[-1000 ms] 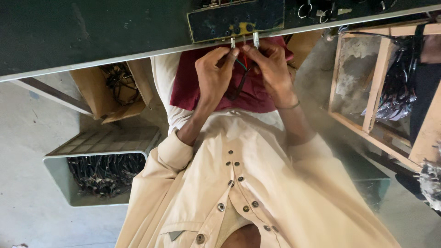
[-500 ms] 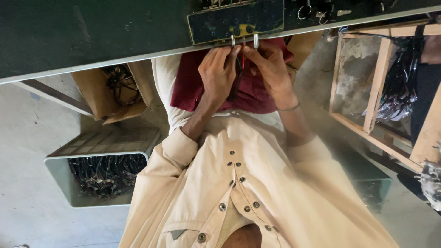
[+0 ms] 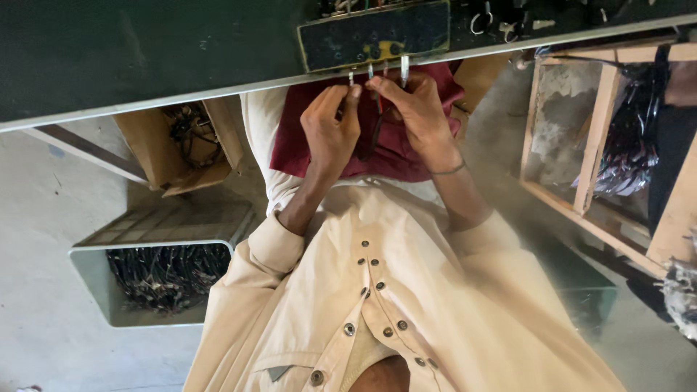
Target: The person sits at a workbench and assembles electrical connectors: they pick up a wire, twist its stripped ends together, insert the ends into a metal connector body, and place the finished assembly aside, repeating with more wires from bins on the bench.
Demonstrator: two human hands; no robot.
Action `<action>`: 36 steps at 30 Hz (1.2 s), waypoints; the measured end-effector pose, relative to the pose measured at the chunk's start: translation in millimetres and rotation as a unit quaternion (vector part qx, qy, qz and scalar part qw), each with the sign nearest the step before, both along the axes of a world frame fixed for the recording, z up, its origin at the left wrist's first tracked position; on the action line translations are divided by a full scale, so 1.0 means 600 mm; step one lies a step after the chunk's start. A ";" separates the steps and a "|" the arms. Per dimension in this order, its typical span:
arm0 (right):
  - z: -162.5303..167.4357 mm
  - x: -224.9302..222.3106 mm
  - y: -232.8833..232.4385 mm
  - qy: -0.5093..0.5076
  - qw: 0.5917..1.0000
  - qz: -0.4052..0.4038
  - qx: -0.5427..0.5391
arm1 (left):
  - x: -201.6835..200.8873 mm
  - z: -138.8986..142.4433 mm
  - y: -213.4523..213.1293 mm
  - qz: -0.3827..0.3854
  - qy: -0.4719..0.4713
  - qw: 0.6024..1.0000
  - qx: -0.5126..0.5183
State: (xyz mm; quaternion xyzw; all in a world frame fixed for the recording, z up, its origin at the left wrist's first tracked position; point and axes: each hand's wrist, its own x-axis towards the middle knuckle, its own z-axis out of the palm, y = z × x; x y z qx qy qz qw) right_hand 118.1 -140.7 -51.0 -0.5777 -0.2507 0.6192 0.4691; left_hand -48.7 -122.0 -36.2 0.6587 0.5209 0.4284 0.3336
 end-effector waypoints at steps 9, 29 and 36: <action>0.006 0.033 -0.002 0.046 0.995 0.089 0.000 | 0.015 -0.008 0.016 0.012 0.010 1.000 -0.008; 0.086 0.037 0.015 -0.606 0.592 0.330 0.417 | -0.014 0.004 0.053 0.005 -0.215 0.922 -0.322; 0.029 0.052 -0.117 -0.282 0.888 0.363 0.020 | -0.051 0.110 -0.036 -0.211 0.110 0.959 0.156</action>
